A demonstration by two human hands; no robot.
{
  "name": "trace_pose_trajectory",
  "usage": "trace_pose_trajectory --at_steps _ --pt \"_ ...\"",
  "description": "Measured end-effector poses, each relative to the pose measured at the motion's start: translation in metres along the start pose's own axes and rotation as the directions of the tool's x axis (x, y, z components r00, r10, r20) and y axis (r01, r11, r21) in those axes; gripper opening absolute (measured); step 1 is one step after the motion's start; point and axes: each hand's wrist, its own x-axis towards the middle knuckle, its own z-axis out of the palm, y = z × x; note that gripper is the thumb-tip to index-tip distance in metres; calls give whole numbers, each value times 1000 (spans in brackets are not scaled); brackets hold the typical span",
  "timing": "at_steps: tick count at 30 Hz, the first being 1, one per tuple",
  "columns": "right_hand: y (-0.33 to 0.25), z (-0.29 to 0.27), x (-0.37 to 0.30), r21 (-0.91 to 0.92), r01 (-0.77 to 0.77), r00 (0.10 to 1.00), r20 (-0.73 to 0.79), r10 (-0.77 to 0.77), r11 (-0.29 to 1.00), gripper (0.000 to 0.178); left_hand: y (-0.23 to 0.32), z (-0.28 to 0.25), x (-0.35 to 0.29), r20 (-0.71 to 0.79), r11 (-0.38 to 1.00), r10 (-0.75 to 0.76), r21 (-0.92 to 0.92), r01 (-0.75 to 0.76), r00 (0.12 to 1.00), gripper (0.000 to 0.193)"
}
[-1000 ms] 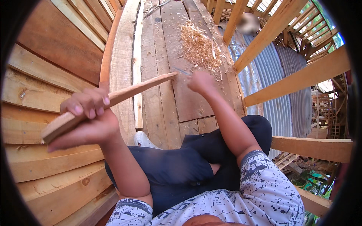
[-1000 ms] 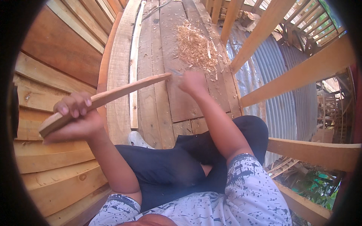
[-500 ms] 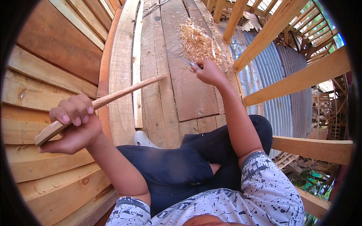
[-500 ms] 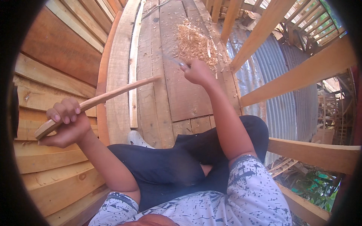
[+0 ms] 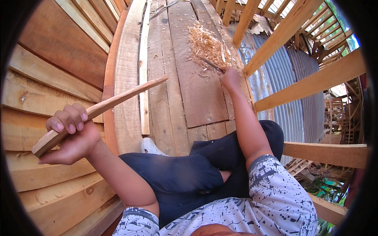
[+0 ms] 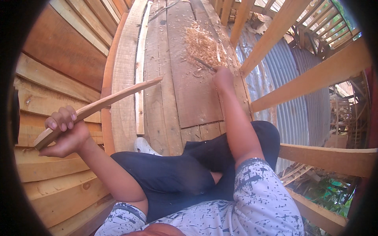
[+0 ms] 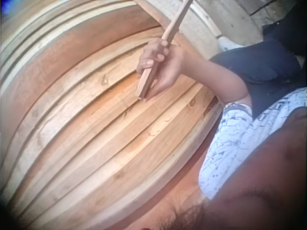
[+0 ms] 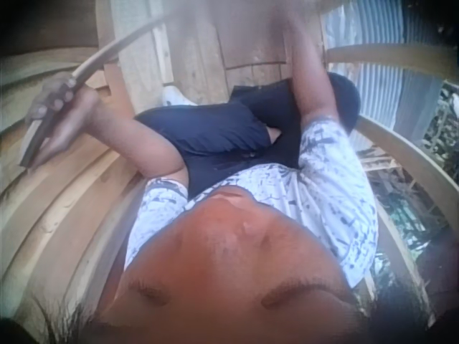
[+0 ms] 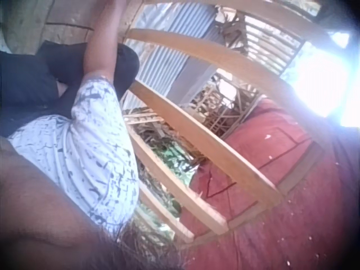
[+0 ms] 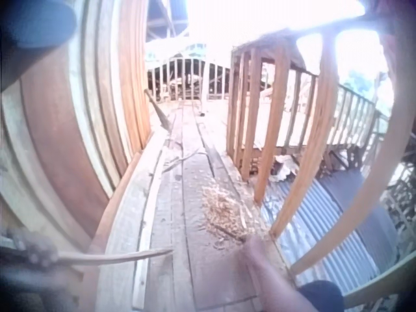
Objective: The person sits cross-legged on a wooden floor and uses a knife to carve a small piece of wood. They hold the wood in their left hand and repeatedly shave off thin layers with the knife in their right hand, creating wood shavings that accumulate on the floor.
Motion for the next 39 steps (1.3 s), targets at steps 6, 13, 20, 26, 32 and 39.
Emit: trace_pose_trajectory --at_steps 6,13,20,26,32,39 --pt "11 -11 10 20 211 868 455 -197 977 26 3 -10 3 58 999 38 -39 -36 998 88" --pt "25 -7 8 -22 14 993 118 -11 1000 30 4 -6 0 -29 1000 12 -27 -13 1000 87" --pt "26 -10 5 -50 0 981 194 10 999 31 4 -7 0 -24 1000 12 -13 -13 1000 86" --pt "20 -37 12 40 170 896 410 -171 985 30 4 -6 0 -24 999 50 17 -49 998 88" --pt "22 -16 10 -66 -22 999 39 25 998 31 1 -3 1 -3 999 38 -3 -38 999 88" --pt "-33 3 -11 202 306 627 693 -357 930 30 6 -9 0 -18 998 55 -5 -55 998 88"
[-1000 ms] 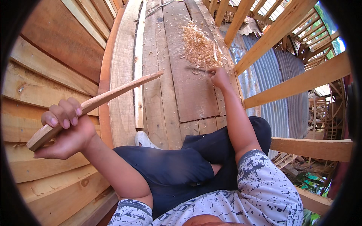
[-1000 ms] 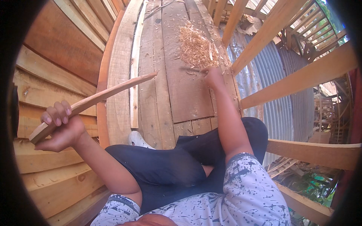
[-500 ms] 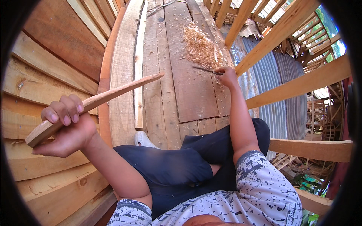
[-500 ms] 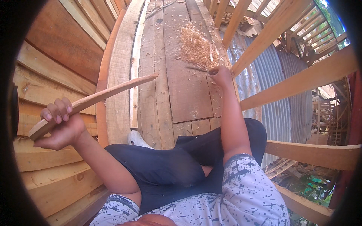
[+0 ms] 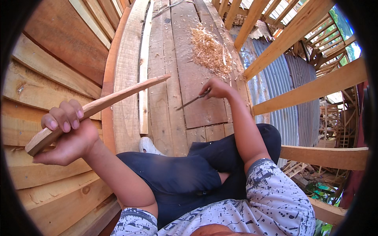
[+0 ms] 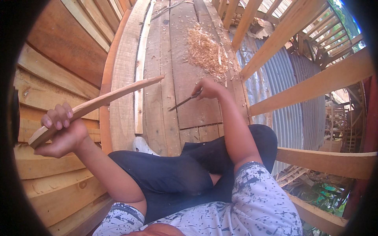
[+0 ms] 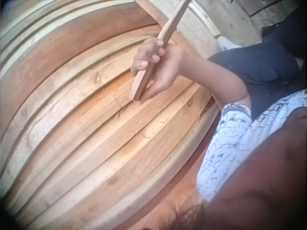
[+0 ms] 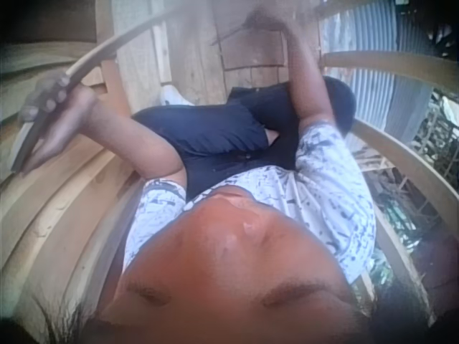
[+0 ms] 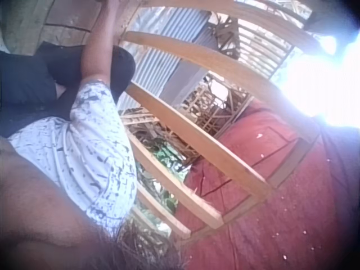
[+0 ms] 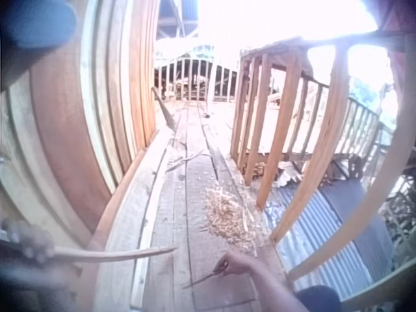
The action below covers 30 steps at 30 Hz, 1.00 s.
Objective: The person sits cross-legged on a wooden floor and uses a knife to carve a small piece of wood. They hold the wood in their left hand and repeatedly shave off thin layers with the knife in their right hand, creating wood shavings that accumulate on the floor.
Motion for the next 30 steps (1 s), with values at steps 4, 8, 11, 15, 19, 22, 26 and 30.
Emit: trace_pose_trajectory --at_steps 4,8,11,15,19,22,26,30 --pt "-13 30 16 -84 -157 940 -317 123 984 30 -2 -4 0 39 1000 2 22 -3 999 88" --pt "11 5 11 -10 -184 872 -462 159 983 31 -2 -1 0 10 1000 6 -8 -6 1000 88" --pt "31 -19 -6 9 -165 979 -116 165 986 32 0 -2 0 4 1000 3 -4 -3 1000 88" --pt "49 -11 -10 -28 -276 923 -286 257 961 31 -3 -1 1 13 1000 -3 -16 4 1000 87" --pt "36 -21 -10 84 -340 827 -447 340 937 29 1 2 -1 -4 1000 -11 -15 11 1000 87" --pt "64 -46 -29 -53 -353 915 -230 332 934 28 1 1 0 -20 999 -16 -50 15 1000 86" --pt "65 -32 -34 -67 -535 608 -723 329 842 25 1 -3 0 -25 998 5 -63 -6 1000 85" --pt "50 -52 -34 110 -383 706 -605 368 917 19 -2 4 -2 -6 996 -7 -85 6 1000 84"
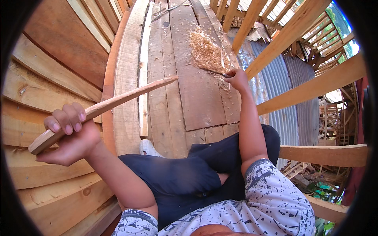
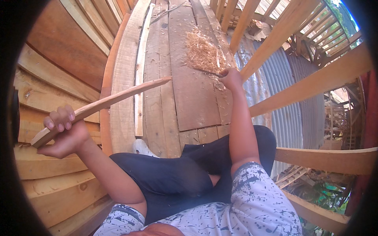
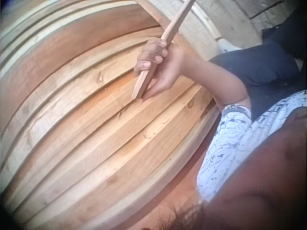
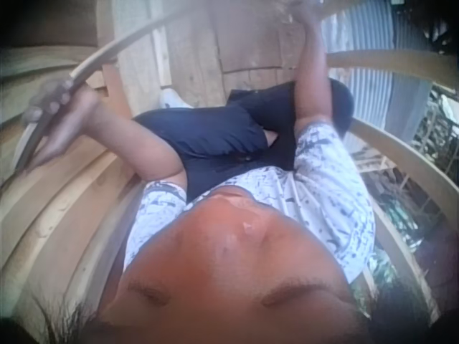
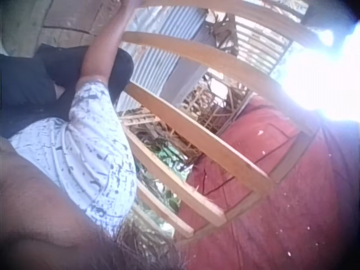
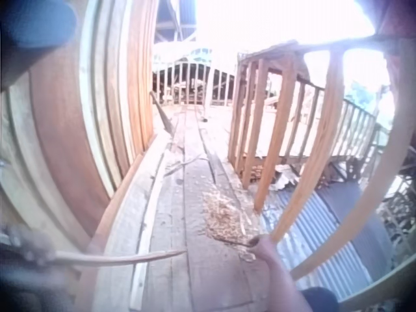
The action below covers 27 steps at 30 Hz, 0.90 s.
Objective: The person sits cross-legged on a wooden floor and uses a knife to carve a small piece of wood. They hold the wood in their left hand and repeatedly shave off thin layers with the knife in their right hand, creating wood shavings that accumulate on the floor.
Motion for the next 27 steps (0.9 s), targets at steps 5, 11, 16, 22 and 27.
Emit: trace_pose_trajectory --at_steps 5,11,16,22,27 --pt "-54 9 -16 186 132 977 142 -159 974 29 -18 9 -6 48 999 -33 -26 34 998 83" --pt "-123 35 -53 292 -78 915 400 -47 953 39 -46 33 -19 -40 997 -72 -17 71 997 83" --pt "-131 59 -72 285 -94 897 440 -44 954 42 -58 40 -20 -21 997 -69 -19 69 997 76" --pt "-190 50 -133 277 333 905 173 -388 901 42 -61 33 -22 93 997 -34 77 27 995 61" --pt "-153 62 -110 60 242 958 146 -248 968 41 -67 45 -26 71 993 -34 113 25 997 61"
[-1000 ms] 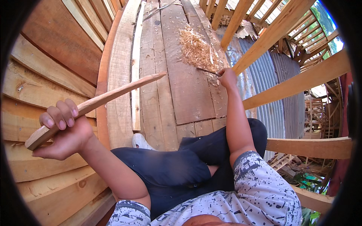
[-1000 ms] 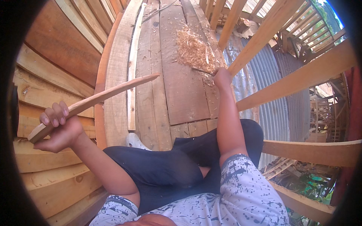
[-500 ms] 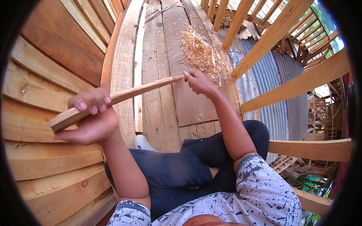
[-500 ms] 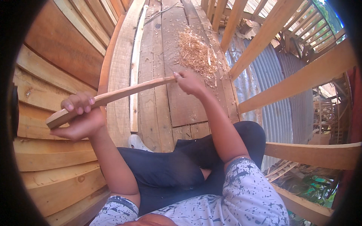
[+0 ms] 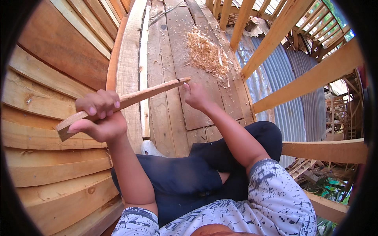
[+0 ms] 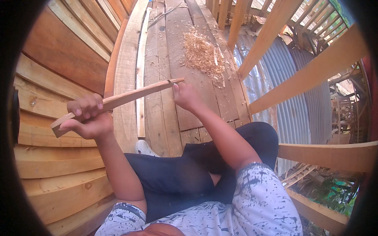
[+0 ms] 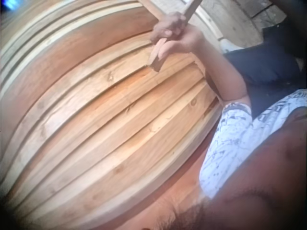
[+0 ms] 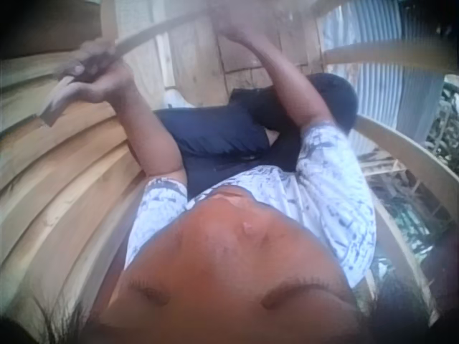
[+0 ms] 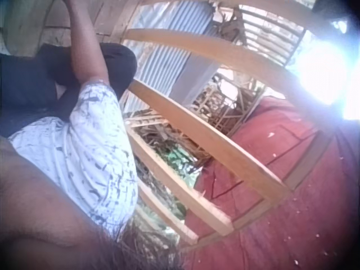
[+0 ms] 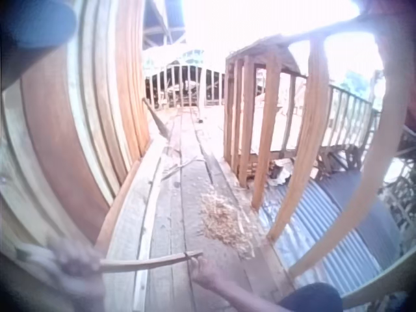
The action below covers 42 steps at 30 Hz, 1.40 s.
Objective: The person sits cross-legged on a wooden floor and uses a knife to carve a small piece of wood. They hold the wood in their left hand and repeatedly shave off thin layers with the knife in their right hand, creating wood shavings that accumulate on the floor.
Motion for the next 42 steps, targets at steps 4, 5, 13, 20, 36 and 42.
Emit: trace_pose_trajectory --at_steps 4,5,13,20,36,42 --pt "-36 -5 -20 71 119 993 -11 -118 990 43 4 19 -9 -86 990 2 140 10 996 62" --pt "-41 -9 -28 85 154 988 -21 -152 984 43 1 25 -9 -113 984 25 180 -4 993 63" --pt "-2 1 -4 83 112 993 -55 -108 990 44 -1 44 -15 -26 983 41 181 -36 999 62" --pt "-3 -7 -15 99 155 987 -58 -150 983 41 -2 38 -26 45 979 48 196 -56 998 65" --pt "16 -14 -32 163 150 985 63 -162 975 34 1 32 -34 368 998 -13 -53 35 930 63" --pt "100 -6 -21 -160 -107 994 -45 101 981 40 9 35 -37 402 993 -43 -81 82 915 65"
